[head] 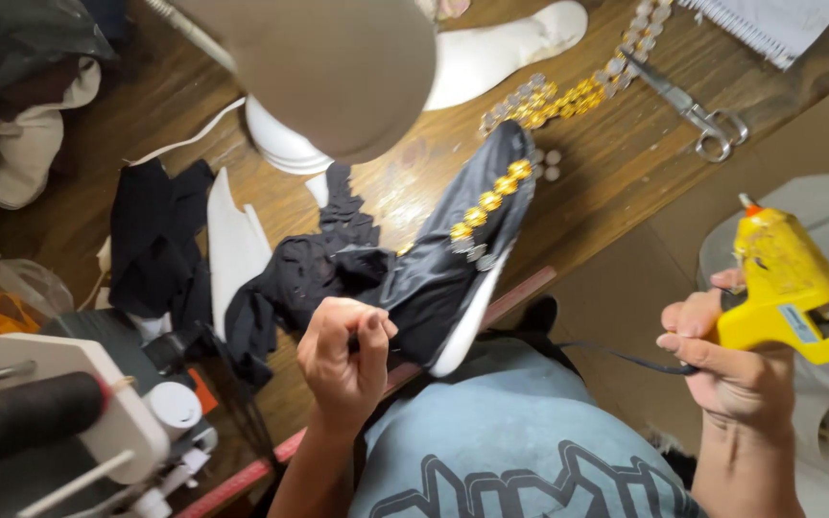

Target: Decorating a black boot by gluing small gold flower ornaments onto it using a hot glue gun.

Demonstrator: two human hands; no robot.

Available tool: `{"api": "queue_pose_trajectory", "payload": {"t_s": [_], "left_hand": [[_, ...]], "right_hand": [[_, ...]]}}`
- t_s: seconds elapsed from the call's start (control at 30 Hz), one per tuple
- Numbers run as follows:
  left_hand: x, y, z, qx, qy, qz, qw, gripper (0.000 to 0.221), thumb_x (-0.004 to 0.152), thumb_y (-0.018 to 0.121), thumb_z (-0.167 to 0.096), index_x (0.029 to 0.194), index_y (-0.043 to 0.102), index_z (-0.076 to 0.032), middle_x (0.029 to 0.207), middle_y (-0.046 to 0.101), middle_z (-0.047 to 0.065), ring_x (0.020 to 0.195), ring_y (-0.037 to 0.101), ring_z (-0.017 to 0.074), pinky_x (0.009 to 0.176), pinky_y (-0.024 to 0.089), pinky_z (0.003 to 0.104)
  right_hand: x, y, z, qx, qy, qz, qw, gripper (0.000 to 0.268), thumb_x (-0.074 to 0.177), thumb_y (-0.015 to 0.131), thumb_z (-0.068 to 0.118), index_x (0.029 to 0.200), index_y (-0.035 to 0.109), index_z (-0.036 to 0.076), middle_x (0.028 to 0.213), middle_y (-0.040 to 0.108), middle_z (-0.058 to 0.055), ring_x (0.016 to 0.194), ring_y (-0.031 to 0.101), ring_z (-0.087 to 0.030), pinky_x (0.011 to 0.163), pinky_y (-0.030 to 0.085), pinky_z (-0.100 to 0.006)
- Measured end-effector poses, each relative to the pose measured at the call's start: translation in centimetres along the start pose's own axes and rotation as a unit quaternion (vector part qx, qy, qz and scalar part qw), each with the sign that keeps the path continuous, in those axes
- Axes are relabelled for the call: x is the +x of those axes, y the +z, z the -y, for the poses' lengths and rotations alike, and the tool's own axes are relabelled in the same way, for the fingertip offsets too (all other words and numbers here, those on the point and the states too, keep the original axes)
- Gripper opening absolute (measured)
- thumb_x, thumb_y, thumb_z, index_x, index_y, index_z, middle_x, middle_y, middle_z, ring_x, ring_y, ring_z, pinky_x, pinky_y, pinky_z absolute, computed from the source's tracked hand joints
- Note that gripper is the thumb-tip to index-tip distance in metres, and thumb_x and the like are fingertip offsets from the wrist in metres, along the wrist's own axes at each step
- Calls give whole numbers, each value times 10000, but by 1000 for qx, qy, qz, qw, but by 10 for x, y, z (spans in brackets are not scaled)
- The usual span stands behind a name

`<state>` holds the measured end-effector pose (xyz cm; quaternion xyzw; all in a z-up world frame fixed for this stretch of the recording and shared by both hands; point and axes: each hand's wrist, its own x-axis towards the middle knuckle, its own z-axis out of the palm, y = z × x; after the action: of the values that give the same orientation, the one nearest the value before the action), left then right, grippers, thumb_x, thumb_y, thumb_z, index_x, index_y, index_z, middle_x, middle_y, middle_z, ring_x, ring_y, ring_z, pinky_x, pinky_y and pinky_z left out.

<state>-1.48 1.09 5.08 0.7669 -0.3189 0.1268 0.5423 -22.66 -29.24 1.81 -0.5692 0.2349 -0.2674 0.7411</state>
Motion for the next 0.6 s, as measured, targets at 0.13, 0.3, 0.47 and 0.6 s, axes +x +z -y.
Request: {"api": "queue_pose_trajectory", "payload": {"t_s": [0.13, 0.3, 0.47, 0.6], "left_hand": [[2, 49, -48, 39, 18, 15, 999, 87, 1007, 577, 38, 1057, 603, -28, 962, 717, 105, 856, 700, 235, 827, 572, 343], [22, 178, -94, 74, -84, 176, 978, 407, 930, 733, -264, 1282, 611, -101, 1195, 710, 89, 1117, 644, 291, 963, 511, 407], [84, 360, -17, 130, 9, 139, 982, 538, 940, 668, -204, 1406, 437, -69, 1470, 480, 235, 1304, 502, 439, 1134, 428, 493], [183, 456, 104, 269, -130, 40, 954, 819, 821, 442, 120, 1580, 202, -69, 1650, 200, 383, 1477, 311, 626, 1137, 472, 651]], "right_hand": [[27, -89, 5, -16, -8, 22, 1000, 683, 690, 700, -73, 1311, 512, 139, 785, 578, 51, 717, 565, -89, 787, 495, -341], [57, -203, 5, -110, 6, 26, 994, 181, 789, 781, 143, 897, 636, 143, 833, 635, 17, 979, 627, -122, 950, 551, -375], [74, -255, 11, -116, 21, -6, 993, 409, 778, 771, 103, 1155, 622, 49, 914, 651, -69, 904, 660, -161, 931, 636, -386], [66, -273, 28, -131, 38, -78, 988, 451, 1064, 611, 243, 1486, 548, 96, 728, 426, -37, 671, 447, -98, 977, 588, -405]]}}
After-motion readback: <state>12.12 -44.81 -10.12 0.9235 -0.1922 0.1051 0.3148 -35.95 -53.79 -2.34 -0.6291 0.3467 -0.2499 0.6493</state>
